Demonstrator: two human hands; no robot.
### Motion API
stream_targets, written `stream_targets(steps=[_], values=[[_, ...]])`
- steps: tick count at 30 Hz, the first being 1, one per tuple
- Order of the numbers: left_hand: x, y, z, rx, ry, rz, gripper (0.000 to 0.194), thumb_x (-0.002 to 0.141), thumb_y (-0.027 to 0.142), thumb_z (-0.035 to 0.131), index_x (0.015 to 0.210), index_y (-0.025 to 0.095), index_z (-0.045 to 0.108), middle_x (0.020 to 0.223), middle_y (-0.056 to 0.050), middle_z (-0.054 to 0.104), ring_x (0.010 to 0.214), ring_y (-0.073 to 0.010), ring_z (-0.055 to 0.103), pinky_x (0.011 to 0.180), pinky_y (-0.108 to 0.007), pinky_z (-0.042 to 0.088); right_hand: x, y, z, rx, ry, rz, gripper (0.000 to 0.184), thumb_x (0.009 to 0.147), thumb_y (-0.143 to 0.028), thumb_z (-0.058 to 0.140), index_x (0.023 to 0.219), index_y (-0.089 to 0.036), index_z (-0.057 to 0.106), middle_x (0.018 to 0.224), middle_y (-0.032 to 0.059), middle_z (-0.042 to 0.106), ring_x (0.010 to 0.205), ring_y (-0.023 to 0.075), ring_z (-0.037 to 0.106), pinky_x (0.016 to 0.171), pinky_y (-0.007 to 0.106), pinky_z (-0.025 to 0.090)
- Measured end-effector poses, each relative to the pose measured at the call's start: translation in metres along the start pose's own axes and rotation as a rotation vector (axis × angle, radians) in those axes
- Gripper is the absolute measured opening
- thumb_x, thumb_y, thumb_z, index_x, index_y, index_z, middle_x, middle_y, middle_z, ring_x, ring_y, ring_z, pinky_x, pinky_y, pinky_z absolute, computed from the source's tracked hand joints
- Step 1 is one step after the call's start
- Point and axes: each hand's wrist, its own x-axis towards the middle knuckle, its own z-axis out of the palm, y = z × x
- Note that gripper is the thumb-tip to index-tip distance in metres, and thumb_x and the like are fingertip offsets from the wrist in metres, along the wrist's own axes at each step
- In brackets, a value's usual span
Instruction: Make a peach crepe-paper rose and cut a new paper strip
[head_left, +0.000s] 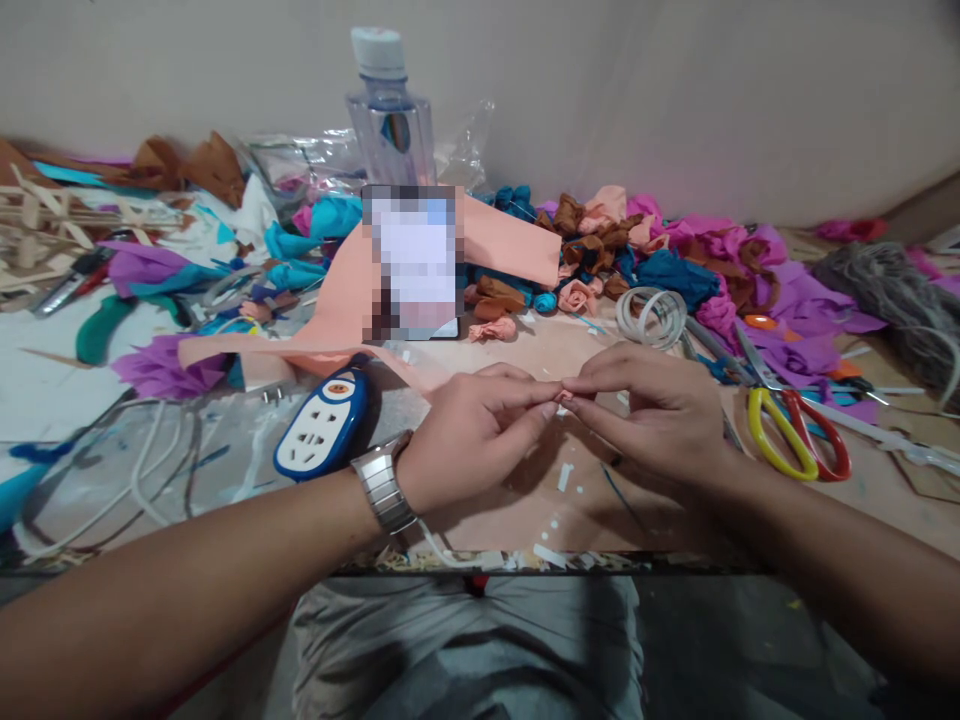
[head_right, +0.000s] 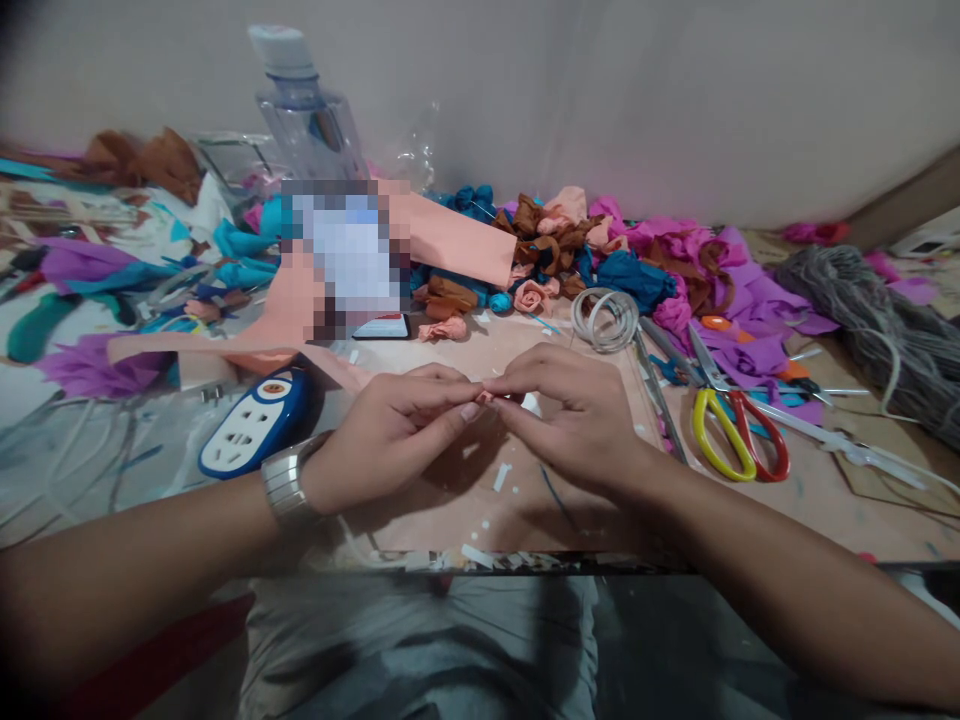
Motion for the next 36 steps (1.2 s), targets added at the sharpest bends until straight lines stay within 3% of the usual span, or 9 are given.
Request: stream_targets(steps=[3, 6, 9, 12, 16, 20, 22, 26, 36], values=[[0.0, -0.001, 0.0, 0.023, -0.018, 0.017, 0.022, 0.097, 0.024, 0.058, 0.099, 0.022, 0.08, 0.097, -0.006, 0.075, 0.09, -0.0174, 0.066, 0.081, -0.031, 0.051, -0.001, 0.0, 0.001, 0.037, 0.003, 0.017, 0.017, 0.079, -0.01, 0.077, 0.09, -0.023, 0.075, 0.081, 0.0031, 0.074, 0.075, 0.0165, 0.069, 0.068, 0.031, 0.055], [0.002, -0.002, 0.0, 0.039, -0.007, 0.061, 0.024, 0.097, 0.024, 0.058, 0.112, 0.021, 0.076, 0.098, -0.006, 0.076, 0.092, -0.018, 0.066, 0.082, -0.032, 0.052, -0.002, 0.001, 0.001, 0.067, 0.004, 0.029, 0.019, 0.077, -0.01, 0.077, 0.089, -0.023, 0.073, 0.081, 0.0028, 0.072, 0.074, 0.0173, 0.068, 0.068, 0.033, 0.054], [0.003, -0.001, -0.002, 0.114, 0.088, 0.146, 0.03, 0.094, 0.026, 0.062, 0.123, 0.02, 0.07, 0.115, -0.009, 0.073, 0.108, -0.0215, 0.064, 0.097, -0.038, 0.05, -0.003, 0.003, 0.001, 0.075, 0.037, 0.047, 0.017, 0.076, -0.012, 0.078, 0.088, -0.024, 0.072, 0.08, 0.0022, 0.071, 0.073, 0.018, 0.067, 0.069, 0.035, 0.053], [0.003, 0.004, -0.005, 0.19, 0.192, 0.191, 0.024, 0.091, 0.028, 0.067, 0.112, 0.017, 0.068, 0.113, -0.01, 0.071, 0.111, -0.0233, 0.061, 0.103, -0.041, 0.046, -0.004, 0.004, 0.002, 0.078, 0.082, 0.077, 0.015, 0.077, -0.015, 0.078, 0.085, -0.025, 0.07, 0.078, 0.0021, 0.069, 0.072, 0.0186, 0.065, 0.069, 0.036, 0.052], [0.003, 0.008, -0.006, 0.219, 0.157, 0.199, 0.012, 0.092, 0.03, 0.064, 0.093, 0.018, 0.067, 0.093, -0.006, 0.071, 0.092, -0.0194, 0.063, 0.094, -0.038, 0.048, -0.004, 0.004, 0.003, 0.088, 0.118, 0.099, 0.012, 0.078, -0.019, 0.078, 0.082, -0.025, 0.068, 0.076, 0.002, 0.068, 0.07, 0.019, 0.064, 0.068, 0.036, 0.051], [0.004, 0.007, -0.006, 0.287, 0.221, 0.228, 0.025, 0.091, 0.03, 0.066, 0.113, 0.019, 0.07, 0.116, -0.009, 0.07, 0.113, -0.0232, 0.06, 0.102, -0.04, 0.045, -0.004, 0.004, 0.004, 0.13, 0.107, 0.073, 0.012, 0.078, -0.02, 0.077, 0.083, -0.025, 0.067, 0.075, 0.0017, 0.067, 0.069, 0.0187, 0.064, 0.068, 0.036, 0.051], [0.005, 0.005, -0.007, 0.29, 0.207, 0.255, 0.026, 0.091, 0.03, 0.066, 0.115, 0.019, 0.071, 0.117, -0.01, 0.071, 0.115, -0.0239, 0.059, 0.104, -0.041, 0.044, -0.005, 0.004, 0.004, 0.155, 0.096, 0.064, 0.013, 0.077, -0.018, 0.077, 0.083, -0.025, 0.068, 0.075, 0.0016, 0.067, 0.069, 0.0185, 0.064, 0.068, 0.036, 0.051], [0.006, 0.004, -0.007, 0.224, 0.108, 0.261, 0.016, 0.092, 0.03, 0.067, 0.101, 0.02, 0.075, 0.098, -0.006, 0.077, 0.098, -0.0205, 0.064, 0.098, -0.039, 0.046, -0.005, 0.005, 0.004, 0.201, 0.073, 0.072, 0.013, 0.077, -0.016, 0.077, 0.083, -0.024, 0.068, 0.076, 0.0019, 0.067, 0.07, 0.018, 0.063, 0.067, 0.036, 0.05], [0.005, 0.004, -0.004, 0.176, 0.116, 0.259, 0.013, 0.092, 0.026, 0.067, 0.099, 0.021, 0.077, 0.095, -0.004, 0.078, 0.09, -0.0175, 0.067, 0.094, -0.036, 0.048, -0.004, 0.003, 0.006, 0.253, 0.061, 0.114, 0.013, 0.079, -0.019, 0.077, 0.08, -0.024, 0.066, 0.075, 0.0014, 0.066, 0.071, 0.0174, 0.062, 0.067, 0.035, 0.051]])
